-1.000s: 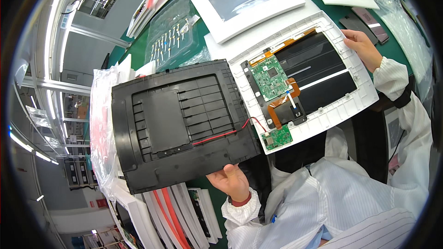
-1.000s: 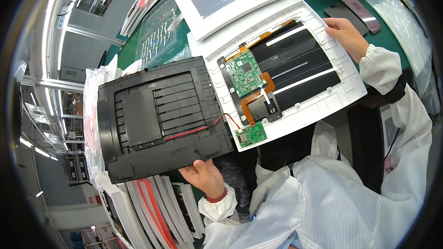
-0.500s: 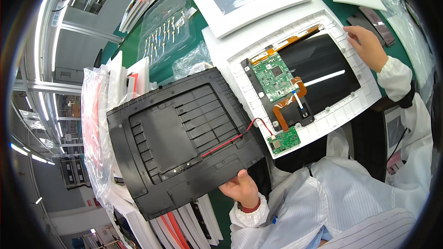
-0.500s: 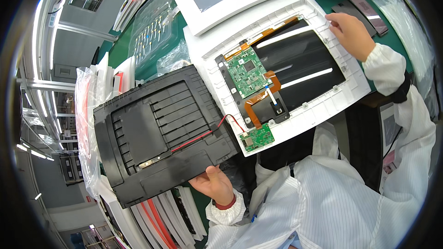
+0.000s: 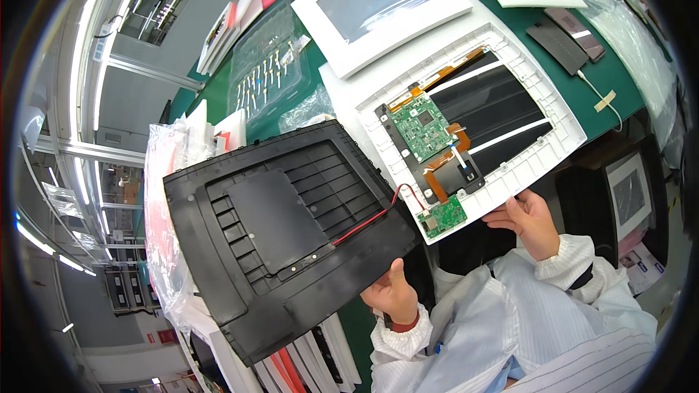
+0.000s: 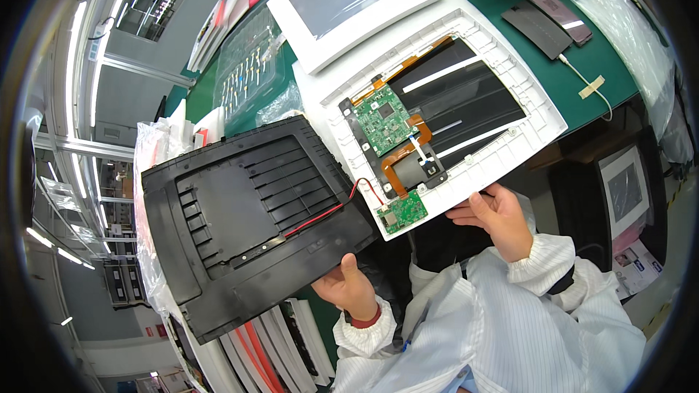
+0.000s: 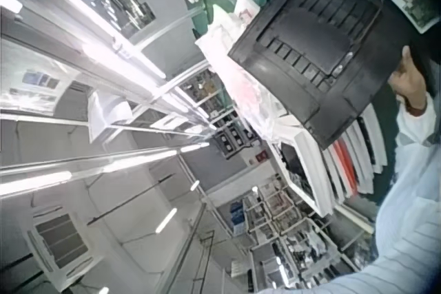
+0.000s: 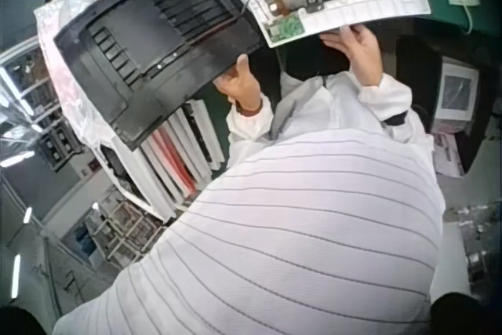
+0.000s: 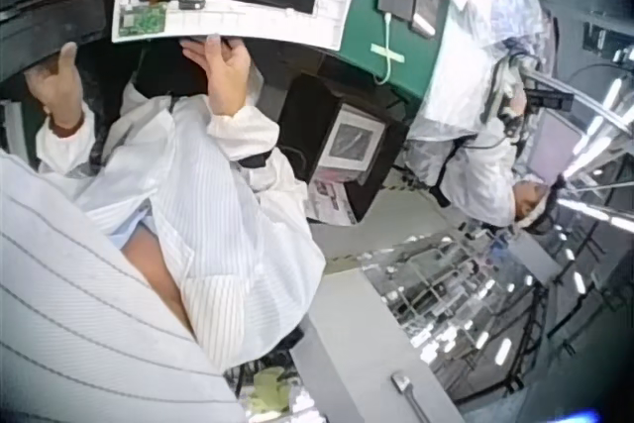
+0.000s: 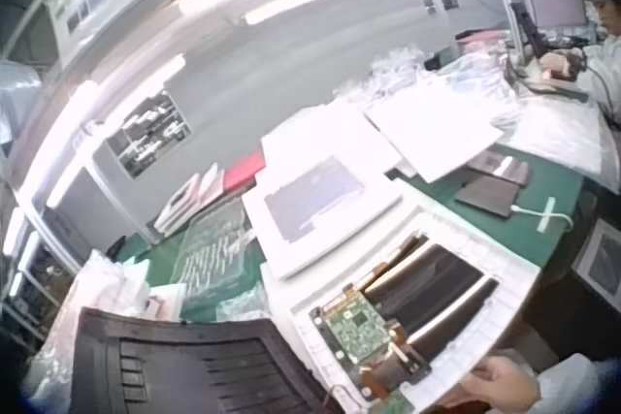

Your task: Assembling, inspecting, and packaging electronic display components at a factory workstation.

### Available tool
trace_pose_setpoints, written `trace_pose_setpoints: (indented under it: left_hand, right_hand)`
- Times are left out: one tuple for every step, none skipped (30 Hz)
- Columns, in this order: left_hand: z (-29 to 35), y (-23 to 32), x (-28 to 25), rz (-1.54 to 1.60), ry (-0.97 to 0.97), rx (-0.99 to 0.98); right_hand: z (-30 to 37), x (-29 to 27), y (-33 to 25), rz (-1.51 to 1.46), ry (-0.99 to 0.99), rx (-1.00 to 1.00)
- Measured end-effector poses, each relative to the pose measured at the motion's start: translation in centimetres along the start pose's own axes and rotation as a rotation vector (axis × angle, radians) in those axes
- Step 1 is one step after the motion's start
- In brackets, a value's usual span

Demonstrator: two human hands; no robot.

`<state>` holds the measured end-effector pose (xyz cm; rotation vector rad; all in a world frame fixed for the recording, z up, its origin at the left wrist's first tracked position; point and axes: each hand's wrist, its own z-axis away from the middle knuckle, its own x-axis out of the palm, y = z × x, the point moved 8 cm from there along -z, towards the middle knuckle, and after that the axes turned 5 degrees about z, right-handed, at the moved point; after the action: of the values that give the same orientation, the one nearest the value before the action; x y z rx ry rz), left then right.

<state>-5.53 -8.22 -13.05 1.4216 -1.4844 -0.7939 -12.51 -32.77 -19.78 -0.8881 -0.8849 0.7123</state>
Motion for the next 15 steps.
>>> trace_pose_setpoints:
  left_hand:
    - [-0.1,0.0,-0.2,0.001,-0.003,0.01]
    - [-0.1,-0.2,-0.5,0.008,-0.018,0.001]
    - [-0.2,-0.3,-0.4,0.017,-0.033,-0.009]
    - [-0.3,-0.1,-0.2,0.023,-0.034,0.0]
    - [-0.5,0.0,-0.1,0.057,-0.019,0.008]
    - [-0.8,0.1,0.0,0.09,-0.003,0.021]
    - [-1.0,0.0,-0.1,0.097,-0.003,0.034]
    - [-1.1,-0.3,-0.4,0.138,0.001,0.03]
    - [-1.0,-0.6,-0.9,0.175,0.007,0.021]
    - [-0.9,-0.7,-1.1,0.178,0.009,0.026]
    - [-0.7,-0.9,-1.3,0.191,0.01,0.016]
    - [-0.6,-1.1,-1.5,0.203,0.009,0.003]
    - [-0.5,-1.1,-1.5,0.204,0.009,0.003]
    - [-0.4,-1.1,-1.6,0.213,0.02,0.002]
    - [-0.5,-1.2,-1.4,0.226,0.03,0.001]
  right_hand:
    - [0.1,0.2,-0.1,-0.005,-0.004,-0.009]
    - [0.1,0.1,0.0,-0.081,0.019,0.016]
    - [0.1,0.0,0.0,-0.155,0.043,0.039]
    - [0.1,0.0,-0.1,-0.156,0.04,0.028]
    - [0.1,-0.1,-0.1,-0.124,0.062,0.009]
    - [-0.2,-0.1,-0.3,-0.095,0.081,-0.013]
    - [-0.1,0.1,-0.7,-0.095,0.075,-0.026]
    - [0.1,0.0,-1.3,-0.067,0.097,-0.043]
    - [0.5,-0.1,-1.8,-0.039,0.119,-0.053]
    - [0.6,0.0,-2.2,-0.04,0.099,-0.047]
    - [0.4,-0.2,-2.7,-0.038,0.096,-0.051]
    - [0.0,-0.3,-3.1,-0.045,0.066,-0.039]
    - [-0.3,-0.2,-3.4,-0.051,0.038,-0.025]
    - [-0.4,-0.2,-3.6,-0.049,0.044,-0.002]
    - [-0.5,-0.3,-3.7,-0.045,0.046,-0.006]
